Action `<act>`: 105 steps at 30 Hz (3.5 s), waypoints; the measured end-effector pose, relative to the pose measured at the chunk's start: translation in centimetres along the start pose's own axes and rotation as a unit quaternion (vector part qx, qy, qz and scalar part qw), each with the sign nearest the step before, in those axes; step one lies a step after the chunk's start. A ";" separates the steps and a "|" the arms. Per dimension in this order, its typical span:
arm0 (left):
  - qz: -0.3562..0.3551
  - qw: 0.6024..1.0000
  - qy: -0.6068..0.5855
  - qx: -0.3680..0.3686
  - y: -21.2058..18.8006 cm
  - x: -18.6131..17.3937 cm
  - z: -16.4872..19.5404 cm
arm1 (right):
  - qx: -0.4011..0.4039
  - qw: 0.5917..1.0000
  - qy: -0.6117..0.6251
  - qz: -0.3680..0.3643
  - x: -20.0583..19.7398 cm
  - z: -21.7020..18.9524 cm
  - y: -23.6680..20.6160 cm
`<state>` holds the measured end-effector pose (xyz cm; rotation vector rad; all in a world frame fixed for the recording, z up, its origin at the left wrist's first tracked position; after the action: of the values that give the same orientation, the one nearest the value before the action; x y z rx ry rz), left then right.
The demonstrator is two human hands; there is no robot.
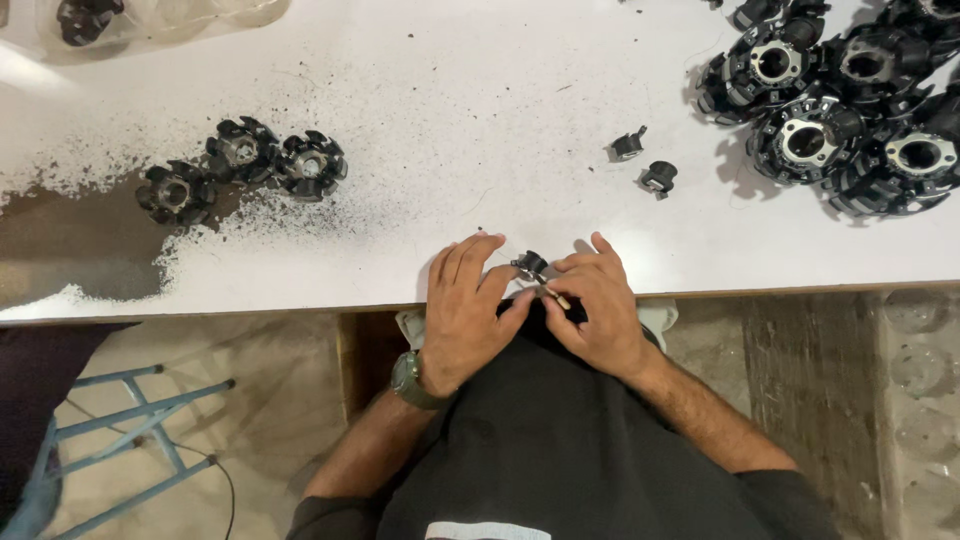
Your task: The person sits at a white workbench and fits small black plastic inserts into toothed plastic wheel hubs one at a time, pressing each insert into place by hand. Completed hubs are set aside in a growing pile on the table.
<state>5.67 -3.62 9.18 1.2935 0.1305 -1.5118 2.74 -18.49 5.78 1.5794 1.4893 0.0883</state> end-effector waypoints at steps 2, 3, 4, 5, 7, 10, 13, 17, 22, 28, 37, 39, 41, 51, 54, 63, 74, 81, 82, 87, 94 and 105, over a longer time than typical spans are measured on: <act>-0.002 1.000 0.006 -0.014 -0.3 0.6 -0.4 | -0.007 1.000 -0.010 -0.005 0.1 -0.3 0.4; -0.002 1.000 0.009 -0.019 -0.4 0.9 -0.5 | -0.008 1.000 -0.015 -0.008 0.1 -0.4 0.5; -0.001 1.000 0.011 -0.023 -0.5 1.1 -0.6 | -0.009 1.000 -0.021 -0.010 0.1 -0.5 0.7; 0.007 1.000 0.008 -0.023 -0.6 1.1 -0.7 | -0.011 1.000 -0.028 -0.010 0.2 -0.6 0.9; 0.024 0.999 0.002 -0.023 -0.8 1.0 -0.8 | -0.008 0.999 -0.027 -0.015 0.3 -0.5 1.1; 0.050 0.999 -0.009 -0.016 -1.1 0.7 -0.8 | -0.008 0.999 -0.027 -0.019 0.5 -0.5 1.3; 0.045 0.999 -0.016 -0.004 -1.2 0.7 -0.9 | -0.008 0.999 -0.029 -0.023 0.7 -0.6 1.3; 0.025 0.999 -0.019 0.021 -1.1 1.1 -1.0 | -0.002 0.999 -0.028 -0.024 0.8 -0.6 1.4; 0.029 0.998 -0.013 0.062 -1.1 1.2 -0.2 | -0.002 0.999 -0.022 -0.027 0.9 -0.6 1.5; 0.055 0.998 -0.029 0.016 -0.7 0.5 -0.7 | -0.002 1.000 -0.015 -0.027 0.9 -0.7 1.4; -0.007 0.998 -0.046 -0.048 -0.6 1.5 -1.8 | -0.023 0.999 -0.030 0.006 0.6 -1.0 0.8; -0.006 0.998 -0.044 -0.049 -0.6 1.6 -1.8 | -0.037 0.999 -0.019 0.004 0.6 -1.1 0.5; -0.004 0.998 -0.045 -0.052 -0.7 1.7 -1.9 | -0.047 0.999 0.007 -0.010 0.9 -1.2 0.3; -0.004 0.996 -0.068 -0.052 -0.7 1.5 -1.8 | -0.024 1.000 -0.010 -0.006 1.1 -0.7 0.3; -0.002 0.996 -0.073 -0.051 -0.6 1.5 -1.8 | -0.017 1.000 0.002 -0.002 0.9 -0.6 0.4; -0.004 0.995 -0.086 -0.047 -0.4 1.2 -1.8 | -0.033 0.999 -0.026 -0.002 1.1 -0.9 0.4; 0.011 0.986 -0.141 -0.084 -0.6 1.1 -3.0 | -0.013 0.998 -0.069 -0.005 -0.6 -0.2 0.9; -0.021 0.988 -0.119 -0.094 -0.3 1.1 -3.6 | 0.038 0.989 -0.116 -0.086 1.7 0.9 2.5; -0.021 0.988 -0.118 -0.098 -0.2 1.0 -3.8 | 0.038 0.989 -0.120 -0.082 1.7 0.9 2.6; 0.005 0.996 -0.080 -0.038 -0.1 -0.7 -2.8 | 0.039 0.990 -0.118 -0.064 1.4 0.8 2.3; 0.005 0.997 0.006 0.075 0.3 -1.1 -0.3 | 0.036 0.991 -0.109 -0.067 1.7 0.8 2.5; -0.108 0.966 -0.181 -0.149 1.3 0.4 -4.1 | -0.017 0.984 -0.108 -0.141 2.3 -0.1 2.9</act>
<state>9.37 -1.67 7.91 0.7691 0.2577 -1.8111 5.47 -16.07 6.54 1.2929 1.5131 -0.2123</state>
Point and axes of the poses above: each hand's wrist, its own y-axis towards the middle knuckle, its own x-axis out of the palm, z = x × y, the point moved 9 cm from there along y, towards the middle knuckle, and after that the axes turned 2 degrees about -x, right-handed, at the moved point
